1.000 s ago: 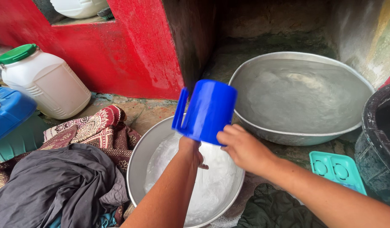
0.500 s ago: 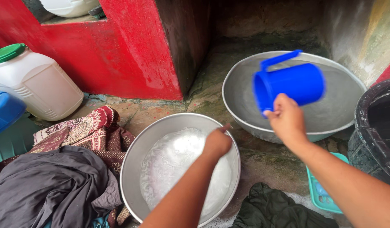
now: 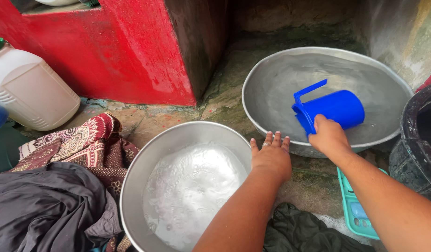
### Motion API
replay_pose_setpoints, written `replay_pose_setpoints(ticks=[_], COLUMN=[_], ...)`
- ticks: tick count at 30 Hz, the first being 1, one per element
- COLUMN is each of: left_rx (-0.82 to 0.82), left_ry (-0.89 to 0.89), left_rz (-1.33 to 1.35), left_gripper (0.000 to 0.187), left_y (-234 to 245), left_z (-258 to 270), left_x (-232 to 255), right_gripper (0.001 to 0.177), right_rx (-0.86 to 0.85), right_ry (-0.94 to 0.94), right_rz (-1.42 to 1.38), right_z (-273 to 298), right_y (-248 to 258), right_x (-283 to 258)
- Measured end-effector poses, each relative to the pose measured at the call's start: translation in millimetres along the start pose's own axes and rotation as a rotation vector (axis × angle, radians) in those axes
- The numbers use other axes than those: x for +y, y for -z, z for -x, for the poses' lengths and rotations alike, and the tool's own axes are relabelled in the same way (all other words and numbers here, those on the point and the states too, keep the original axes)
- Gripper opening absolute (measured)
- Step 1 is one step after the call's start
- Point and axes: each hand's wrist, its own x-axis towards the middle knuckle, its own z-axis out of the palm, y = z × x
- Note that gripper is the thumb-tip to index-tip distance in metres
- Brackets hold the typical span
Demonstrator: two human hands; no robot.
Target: The person washes clothes by hand by rinsing a bucket, scrubbing clothes in washbasins, and pouring water into a metal basin with a plastic mug.
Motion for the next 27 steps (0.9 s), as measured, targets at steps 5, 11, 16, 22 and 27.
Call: replay_pose_setpoints(ticks=[5,11,16,22,27], left_rx=[-0.14,-0.139,-0.081,0.372,0.548], left_ry=[-0.017,-0.034,-0.032,0.107,0.499], left_rz=[-0.088,-0.06,-0.069,0.357,0.874], left_gripper=[0.072,0.073,0.063,0.028,0.026], left_y=[-3,-31,-54,-56,-21], left_z=[6,27,27,17,8], left_x=[3,-6,-37,-76,-112], right_gripper=[0.027,0.013,0.016,0.019,0.025], right_rx=[-0.103,-0.038,-0.014,-0.027,-0.13], right_ry=[-0.278,-0.376,-0.416,-0.129,0.088], right_rz=[-0.501,-1.487,-1.688,-1.603,-1.391], right_z=[-17,-38,-36,-9,22], right_y=[-11,-24,1,71,96], right_x=[0,48,38,-36,-103])
